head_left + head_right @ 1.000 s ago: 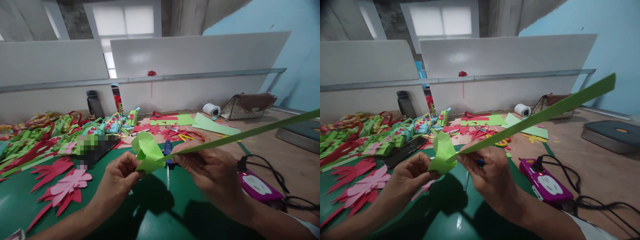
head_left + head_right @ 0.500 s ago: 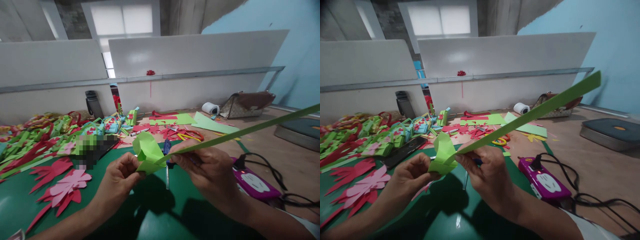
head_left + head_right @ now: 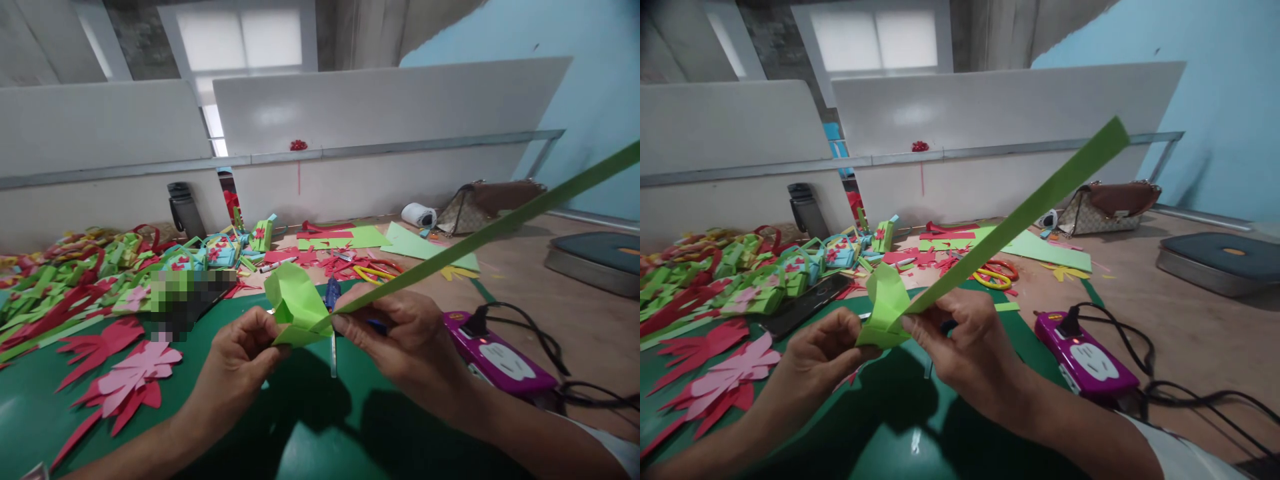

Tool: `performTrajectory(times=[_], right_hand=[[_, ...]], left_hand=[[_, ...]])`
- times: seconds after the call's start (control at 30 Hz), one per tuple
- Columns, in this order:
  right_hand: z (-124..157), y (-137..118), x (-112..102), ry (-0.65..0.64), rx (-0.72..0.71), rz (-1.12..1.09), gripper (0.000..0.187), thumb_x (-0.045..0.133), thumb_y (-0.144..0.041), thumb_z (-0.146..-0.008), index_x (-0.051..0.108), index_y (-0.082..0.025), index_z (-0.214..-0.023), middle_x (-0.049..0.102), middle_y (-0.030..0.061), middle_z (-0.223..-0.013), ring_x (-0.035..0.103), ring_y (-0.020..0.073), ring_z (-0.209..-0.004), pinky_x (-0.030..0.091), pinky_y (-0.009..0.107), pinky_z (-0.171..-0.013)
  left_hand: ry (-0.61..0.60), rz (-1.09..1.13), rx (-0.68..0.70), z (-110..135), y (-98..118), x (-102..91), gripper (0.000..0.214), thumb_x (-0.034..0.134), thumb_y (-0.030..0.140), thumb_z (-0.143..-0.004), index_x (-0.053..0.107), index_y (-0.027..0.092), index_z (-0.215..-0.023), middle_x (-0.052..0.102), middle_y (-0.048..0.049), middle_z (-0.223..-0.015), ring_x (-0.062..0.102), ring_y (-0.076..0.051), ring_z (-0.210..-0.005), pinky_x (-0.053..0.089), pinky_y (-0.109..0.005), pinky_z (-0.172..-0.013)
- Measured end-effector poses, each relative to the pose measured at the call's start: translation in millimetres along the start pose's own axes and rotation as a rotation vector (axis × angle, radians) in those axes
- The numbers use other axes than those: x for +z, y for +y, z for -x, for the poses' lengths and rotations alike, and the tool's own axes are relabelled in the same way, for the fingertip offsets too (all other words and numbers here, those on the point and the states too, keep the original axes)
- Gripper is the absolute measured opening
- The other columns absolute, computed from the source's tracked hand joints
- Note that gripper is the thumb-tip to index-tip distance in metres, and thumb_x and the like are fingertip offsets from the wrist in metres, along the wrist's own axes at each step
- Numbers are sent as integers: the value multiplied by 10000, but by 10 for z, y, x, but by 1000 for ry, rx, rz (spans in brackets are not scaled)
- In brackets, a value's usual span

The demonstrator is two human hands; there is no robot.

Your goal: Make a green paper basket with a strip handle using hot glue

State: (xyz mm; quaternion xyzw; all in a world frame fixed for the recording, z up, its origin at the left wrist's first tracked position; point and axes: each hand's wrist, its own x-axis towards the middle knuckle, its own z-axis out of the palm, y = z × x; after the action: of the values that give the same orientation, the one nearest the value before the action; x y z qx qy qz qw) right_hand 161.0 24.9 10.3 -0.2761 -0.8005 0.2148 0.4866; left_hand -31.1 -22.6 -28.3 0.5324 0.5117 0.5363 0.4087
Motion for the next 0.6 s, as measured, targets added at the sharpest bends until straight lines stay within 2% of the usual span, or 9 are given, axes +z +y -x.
performTrajectory(times=[0.3, 0.6], right_hand=[[3, 35, 17, 61, -70, 49, 84, 621, -173, -806, 660, -187, -733, 658, -27, -633, 594, 107, -562, 469, 195, -524], [16, 43, 25, 58, -122, 131, 107, 607, -177, -815, 638, -191, -713, 614, -41, -588, 551, 97, -521, 441, 204, -522]], left_hand=[[-2, -41, 4, -19, 14, 27, 201, 680, 187, -687, 485, 174, -646, 495, 64, -564, 398, -58, -483, 324, -147, -440], [-8, -35, -16, -18, -5, 36, 208, 684, 187, -668, 477, 177, -654, 507, 59, -578, 431, -71, -508, 349, -156, -468]])
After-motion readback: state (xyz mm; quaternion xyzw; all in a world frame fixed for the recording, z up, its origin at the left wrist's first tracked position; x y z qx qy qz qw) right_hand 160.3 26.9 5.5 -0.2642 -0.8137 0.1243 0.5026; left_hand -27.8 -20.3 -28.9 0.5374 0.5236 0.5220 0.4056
